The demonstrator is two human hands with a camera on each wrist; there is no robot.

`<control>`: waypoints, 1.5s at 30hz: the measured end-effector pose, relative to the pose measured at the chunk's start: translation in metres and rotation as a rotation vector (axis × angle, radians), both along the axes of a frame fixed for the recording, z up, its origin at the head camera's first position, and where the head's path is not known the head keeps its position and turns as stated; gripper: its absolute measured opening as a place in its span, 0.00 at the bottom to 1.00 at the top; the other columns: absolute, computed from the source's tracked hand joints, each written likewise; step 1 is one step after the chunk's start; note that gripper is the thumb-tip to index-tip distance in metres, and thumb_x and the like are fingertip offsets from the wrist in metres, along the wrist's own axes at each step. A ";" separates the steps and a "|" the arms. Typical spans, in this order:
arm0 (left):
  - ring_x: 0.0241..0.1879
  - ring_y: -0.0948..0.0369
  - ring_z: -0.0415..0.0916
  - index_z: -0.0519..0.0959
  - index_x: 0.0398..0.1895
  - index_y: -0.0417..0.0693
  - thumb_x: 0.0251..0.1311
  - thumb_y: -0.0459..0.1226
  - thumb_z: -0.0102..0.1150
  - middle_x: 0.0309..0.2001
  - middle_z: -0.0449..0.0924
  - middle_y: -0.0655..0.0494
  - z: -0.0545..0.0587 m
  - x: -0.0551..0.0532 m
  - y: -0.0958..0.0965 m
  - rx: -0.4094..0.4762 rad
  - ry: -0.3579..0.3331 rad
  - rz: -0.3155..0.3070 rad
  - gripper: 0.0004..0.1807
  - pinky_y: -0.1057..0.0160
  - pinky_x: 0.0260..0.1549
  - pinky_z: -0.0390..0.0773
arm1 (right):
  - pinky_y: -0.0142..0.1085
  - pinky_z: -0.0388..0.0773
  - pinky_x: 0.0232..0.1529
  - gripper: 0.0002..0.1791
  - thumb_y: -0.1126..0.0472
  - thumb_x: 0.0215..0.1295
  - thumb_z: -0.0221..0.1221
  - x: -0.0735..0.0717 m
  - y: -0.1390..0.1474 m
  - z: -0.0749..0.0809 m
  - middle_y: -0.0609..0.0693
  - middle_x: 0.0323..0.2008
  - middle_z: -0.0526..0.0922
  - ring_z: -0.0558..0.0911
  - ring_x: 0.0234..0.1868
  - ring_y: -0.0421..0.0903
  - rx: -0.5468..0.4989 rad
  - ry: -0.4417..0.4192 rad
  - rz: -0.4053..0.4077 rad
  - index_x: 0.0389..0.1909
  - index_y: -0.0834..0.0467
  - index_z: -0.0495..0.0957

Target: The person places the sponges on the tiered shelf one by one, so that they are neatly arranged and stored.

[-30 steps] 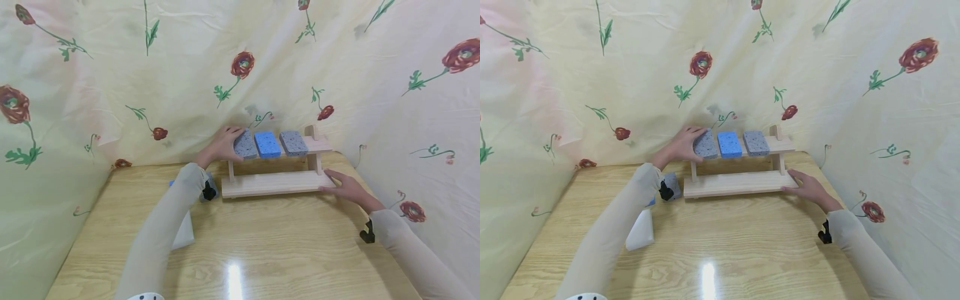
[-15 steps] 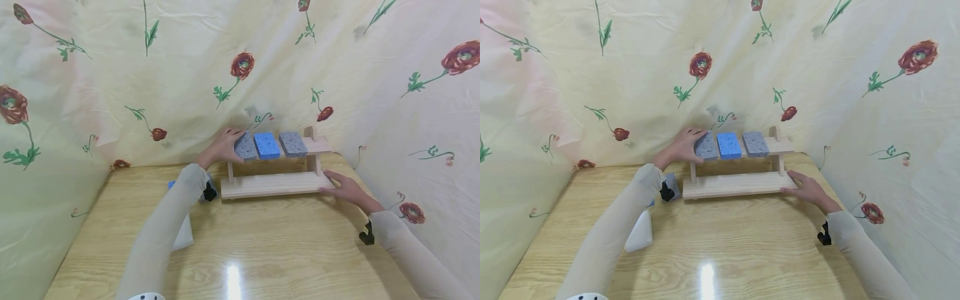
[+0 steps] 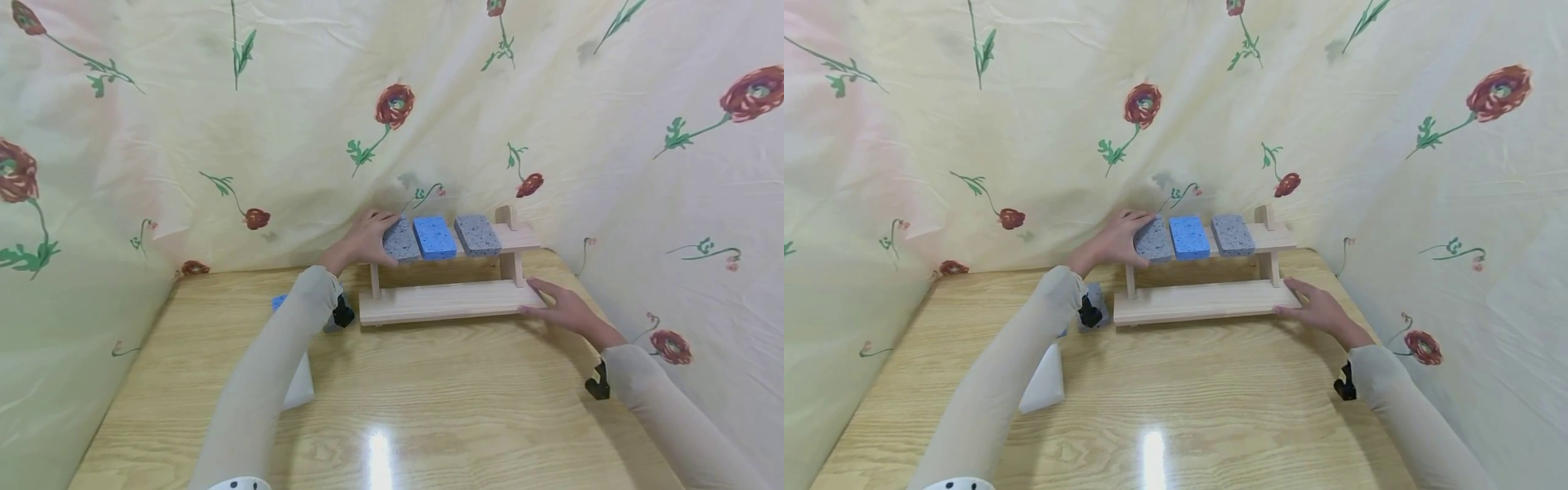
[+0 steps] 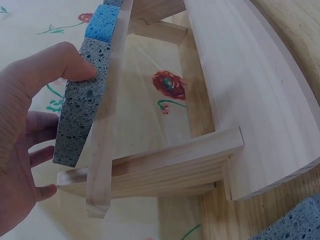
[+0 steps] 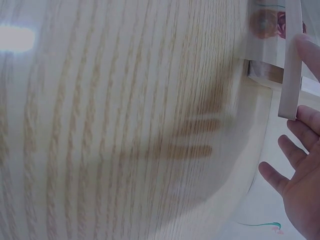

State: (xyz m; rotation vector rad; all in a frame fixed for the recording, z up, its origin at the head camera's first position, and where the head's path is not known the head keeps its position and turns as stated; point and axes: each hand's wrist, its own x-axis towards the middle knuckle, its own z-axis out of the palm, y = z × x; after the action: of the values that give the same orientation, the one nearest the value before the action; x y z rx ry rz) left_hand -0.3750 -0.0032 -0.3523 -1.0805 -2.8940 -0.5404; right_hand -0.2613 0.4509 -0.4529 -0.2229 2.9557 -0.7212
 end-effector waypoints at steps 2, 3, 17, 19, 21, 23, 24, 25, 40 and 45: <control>0.73 0.49 0.54 0.55 0.81 0.47 0.46 0.53 0.74 0.78 0.58 0.49 0.001 0.001 0.000 0.001 -0.009 -0.001 0.60 0.46 0.72 0.60 | 0.69 0.55 0.70 0.52 0.38 0.64 0.65 0.001 0.000 0.000 0.69 0.76 0.58 0.57 0.75 0.74 -0.006 0.003 -0.001 0.78 0.64 0.57; 0.73 0.49 0.54 0.55 0.81 0.47 0.45 0.53 0.74 0.78 0.58 0.48 0.002 0.001 0.000 0.002 -0.012 -0.002 0.60 0.46 0.72 0.60 | 0.69 0.55 0.70 0.52 0.38 0.64 0.65 0.001 -0.001 0.000 0.69 0.76 0.58 0.57 0.75 0.74 -0.008 0.002 -0.002 0.78 0.64 0.57; 0.77 0.47 0.50 0.55 0.81 0.48 0.48 0.54 0.72 0.80 0.55 0.50 0.004 0.002 -0.002 -0.022 -0.052 0.011 0.58 0.42 0.76 0.51 | 0.69 0.54 0.72 0.53 0.36 0.64 0.64 -0.001 0.000 -0.002 0.68 0.77 0.56 0.55 0.76 0.73 -0.007 -0.006 -0.009 0.78 0.64 0.56; 0.77 0.48 0.50 0.56 0.81 0.48 0.49 0.54 0.72 0.80 0.55 0.51 0.004 0.002 -0.002 -0.022 -0.062 0.015 0.57 0.42 0.77 0.49 | 0.69 0.54 0.72 0.53 0.36 0.64 0.64 -0.001 0.000 -0.002 0.68 0.77 0.56 0.55 0.76 0.73 -0.008 -0.006 -0.010 0.78 0.64 0.56; 0.77 0.48 0.50 0.57 0.81 0.49 0.49 0.54 0.71 0.80 0.56 0.51 0.004 0.002 -0.003 -0.017 -0.070 0.018 0.56 0.42 0.77 0.49 | 0.69 0.54 0.72 0.53 0.36 0.64 0.64 -0.001 0.000 -0.002 0.68 0.77 0.56 0.55 0.76 0.73 -0.009 -0.006 -0.011 0.78 0.64 0.56; 0.77 0.48 0.51 0.58 0.80 0.49 0.49 0.55 0.71 0.80 0.57 0.51 0.003 0.001 -0.003 -0.014 -0.069 0.021 0.55 0.42 0.77 0.50 | 0.68 0.54 0.72 0.53 0.36 0.64 0.64 -0.001 0.000 -0.001 0.68 0.77 0.56 0.55 0.76 0.73 -0.011 -0.007 -0.013 0.78 0.64 0.56; 0.76 0.48 0.52 0.58 0.80 0.49 0.49 0.55 0.71 0.80 0.57 0.51 0.003 0.001 -0.003 -0.015 -0.066 0.022 0.55 0.43 0.76 0.50 | 0.68 0.54 0.72 0.53 0.36 0.64 0.64 -0.001 -0.001 -0.001 0.68 0.77 0.56 0.55 0.76 0.73 -0.012 -0.008 -0.014 0.78 0.64 0.56; 0.76 0.48 0.52 0.59 0.80 0.49 0.49 0.55 0.71 0.80 0.57 0.51 0.003 0.001 -0.003 -0.012 -0.065 0.022 0.55 0.43 0.76 0.50 | 0.68 0.54 0.72 0.53 0.36 0.64 0.64 0.000 -0.001 0.000 0.68 0.77 0.56 0.55 0.76 0.73 -0.013 -0.008 -0.015 0.78 0.63 0.56; 0.76 0.47 0.52 0.59 0.80 0.49 0.50 0.54 0.71 0.79 0.58 0.50 -0.001 -0.002 -0.006 -0.010 -0.053 0.020 0.54 0.43 0.76 0.50 | 0.69 0.54 0.72 0.53 0.35 0.64 0.64 -0.001 0.000 0.000 0.68 0.77 0.56 0.55 0.76 0.74 -0.009 -0.028 -0.011 0.79 0.63 0.55; 0.76 0.47 0.52 0.58 0.80 0.50 0.50 0.54 0.70 0.80 0.57 0.51 -0.003 -0.003 -0.006 -0.007 -0.046 0.021 0.55 0.43 0.76 0.50 | 0.68 0.54 0.72 0.53 0.36 0.64 0.64 -0.001 0.000 0.000 0.68 0.77 0.56 0.55 0.76 0.74 -0.009 -0.030 -0.011 0.79 0.63 0.55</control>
State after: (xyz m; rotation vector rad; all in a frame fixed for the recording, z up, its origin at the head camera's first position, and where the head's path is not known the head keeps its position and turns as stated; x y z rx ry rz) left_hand -0.3785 -0.0097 -0.3557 -1.0510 -2.9455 -0.5622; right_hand -0.2620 0.4510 -0.4526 -0.1947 2.9285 -0.7334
